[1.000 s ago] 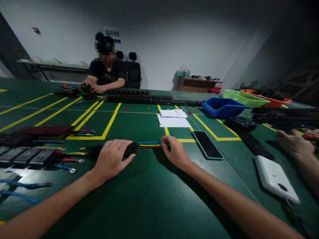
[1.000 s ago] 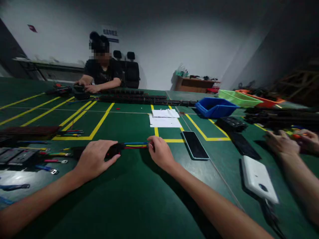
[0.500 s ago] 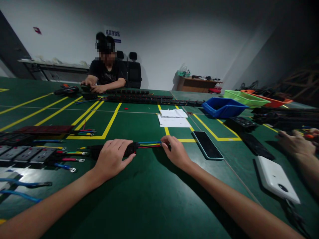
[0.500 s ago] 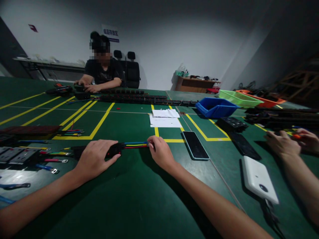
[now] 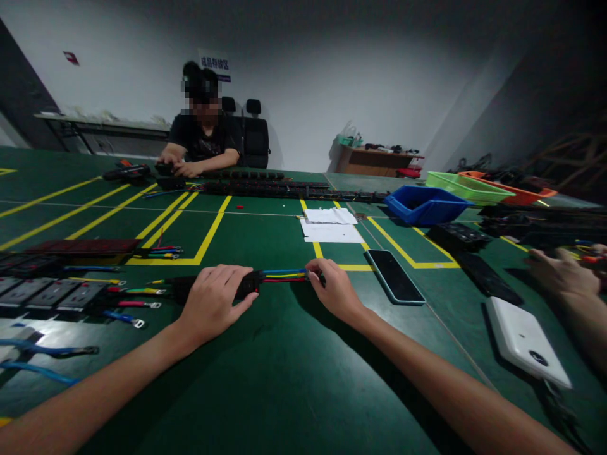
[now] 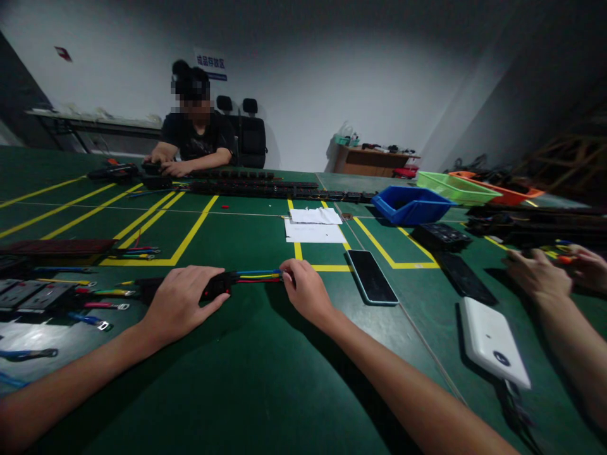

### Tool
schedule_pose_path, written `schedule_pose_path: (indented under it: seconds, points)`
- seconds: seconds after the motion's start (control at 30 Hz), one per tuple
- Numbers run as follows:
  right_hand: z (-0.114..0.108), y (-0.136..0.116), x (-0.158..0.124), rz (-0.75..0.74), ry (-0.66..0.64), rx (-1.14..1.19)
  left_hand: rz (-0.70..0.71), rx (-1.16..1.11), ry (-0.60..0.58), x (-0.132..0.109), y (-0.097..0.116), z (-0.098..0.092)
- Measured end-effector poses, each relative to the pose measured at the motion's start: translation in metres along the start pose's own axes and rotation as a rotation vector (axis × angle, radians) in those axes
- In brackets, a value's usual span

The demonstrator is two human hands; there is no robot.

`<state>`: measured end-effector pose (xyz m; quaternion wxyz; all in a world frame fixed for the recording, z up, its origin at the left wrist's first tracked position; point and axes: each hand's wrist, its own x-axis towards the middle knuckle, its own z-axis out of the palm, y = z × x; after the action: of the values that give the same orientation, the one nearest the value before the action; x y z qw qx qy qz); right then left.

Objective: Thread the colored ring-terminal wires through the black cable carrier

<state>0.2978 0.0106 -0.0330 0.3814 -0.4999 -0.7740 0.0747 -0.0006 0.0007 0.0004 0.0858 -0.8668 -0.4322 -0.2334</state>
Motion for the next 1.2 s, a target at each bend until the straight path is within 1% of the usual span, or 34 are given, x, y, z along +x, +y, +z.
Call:
schedule_pose_path:
  seconds: [0.1,0.23,0.33,0.4,0.53,0.57,0.63,0.73,0.8,0.87,1.0,1.2]
  points:
    - [0.0000,-0.0002,-0.0003,-0.030,0.019,0.001,0.001,0.012,-0.003,0.0000,0.0002,0.0006]
    - [0.0004,0.0011,0.0000,-0.005,-0.058,-0.032,0.003,0.019,-0.008,0.0006,0.0004,0.0013]
    - [0.0000,0.0017,0.0003,-0.001,-0.071,-0.029,0.001,0.018,-0.014,0.0008,0.0005,0.0014]
    - [-0.0007,0.0012,0.0003,-0.016,-0.050,-0.011,-0.001,0.013,-0.016,0.0008,0.0007,0.0011]
    - [-0.0024,-0.0004,-0.0001,-0.035,0.065,0.042,-0.007,0.001,-0.020,0.0007,0.0014,0.0002]
    - [-0.0028,-0.0006,-0.0001,-0.034,0.075,0.047,-0.011,-0.003,-0.020,0.0007,0.0015,0.0000]
    - [-0.0031,-0.0004,-0.0002,-0.035,0.046,0.033,-0.015,-0.010,-0.020,0.0007,0.0017,-0.0003]
    - [-0.0029,0.0002,-0.0002,-0.039,-0.036,-0.002,-0.019,-0.024,-0.015,0.0008,0.0022,-0.0009]
    - [-0.0027,0.0000,-0.0004,-0.034,-0.059,-0.011,-0.021,-0.032,-0.011,0.0008,0.0030,-0.0018]
    - [-0.0025,-0.0008,-0.0008,-0.030,-0.048,0.003,-0.025,-0.033,-0.014,0.0007,0.0039,-0.0027]
    - [-0.0011,-0.0017,-0.0012,-0.032,0.017,0.039,-0.029,-0.019,-0.030,0.0001,0.0049,-0.0035]
    - [0.0027,0.0014,0.0001,-0.028,-0.046,-0.011,-0.024,-0.022,-0.031,-0.0014,0.0049,-0.0025]
